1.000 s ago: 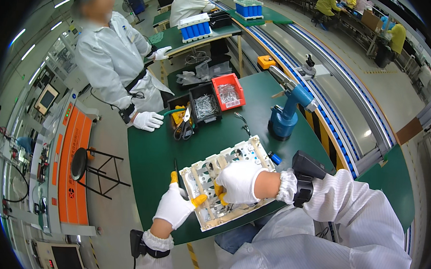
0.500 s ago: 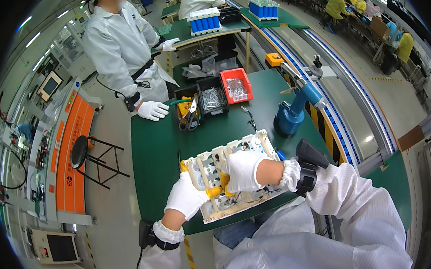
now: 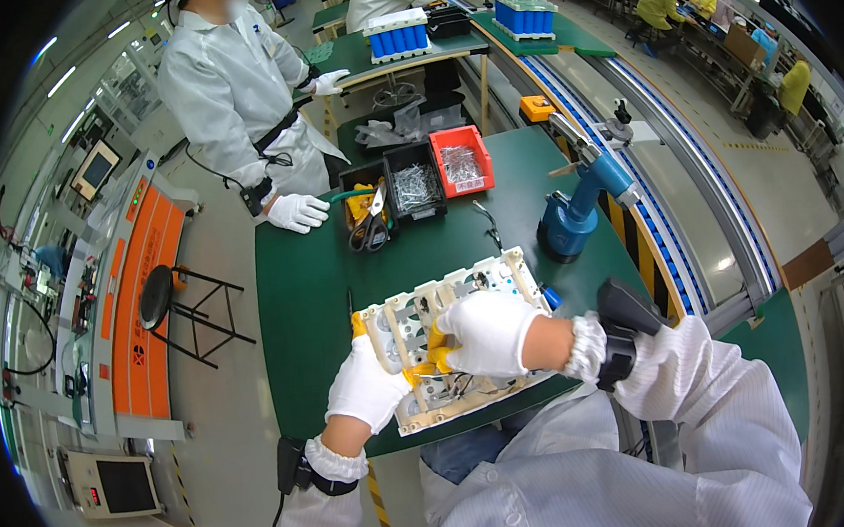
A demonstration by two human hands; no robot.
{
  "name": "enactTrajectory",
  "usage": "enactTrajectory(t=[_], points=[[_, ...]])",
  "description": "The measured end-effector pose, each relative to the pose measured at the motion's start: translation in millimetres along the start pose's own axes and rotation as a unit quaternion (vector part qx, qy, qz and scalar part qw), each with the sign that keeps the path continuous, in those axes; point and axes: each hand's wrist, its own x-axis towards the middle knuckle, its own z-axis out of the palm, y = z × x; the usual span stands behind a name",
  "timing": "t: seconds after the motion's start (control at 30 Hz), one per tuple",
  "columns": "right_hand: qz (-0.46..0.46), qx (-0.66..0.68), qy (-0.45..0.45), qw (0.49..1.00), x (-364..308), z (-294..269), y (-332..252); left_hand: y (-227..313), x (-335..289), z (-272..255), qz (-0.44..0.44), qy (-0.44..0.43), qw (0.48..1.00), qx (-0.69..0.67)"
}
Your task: Assembling electronic components using hand tools at a factory workstation.
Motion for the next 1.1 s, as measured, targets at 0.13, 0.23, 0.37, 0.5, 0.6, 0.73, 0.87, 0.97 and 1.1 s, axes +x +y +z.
enactTrajectory(t=[0.13,0.23,0.37,0.5,0.6,0.73,0.87,0.97,1.1], points=[[0.032,0.000,-0.022,0.999,-22,-6,-21,0,0,-1,0.000,-0.004,1.000,0.010],[0.021,-0.034,-0.025,0.999,-31,-2,-30,-3,2,1,0.007,0.000,1.000,-0.003],[0.018,-0.045,0.008,0.999,-27,13,-23,2,0,-1,-0.013,-0.004,1.000,0.010],[0.021,0.017,-0.013,1.000,-15,17,-6,1,1,-1,-0.010,-0.006,1.000,0.018],[0.032,0.099,-0.053,0.993,-5,19,4,4,0,-1,-0.016,-0.005,0.999,0.035],[0.034,0.066,-0.073,0.995,-4,13,0,7,-1,-2,-0.024,-0.009,0.999,0.020],[0.046,0.047,-0.045,0.997,-6,20,2,0,2,1,-0.027,-0.009,0.999,0.023],[0.027,0.057,-0.005,0.998,-11,23,4,-2,4,2,-0.026,-0.008,0.999,0.027],[-0.001,0.072,0.029,0.997,-10,32,10,7,1,-1,-0.042,-0.010,0.999,0.032]])
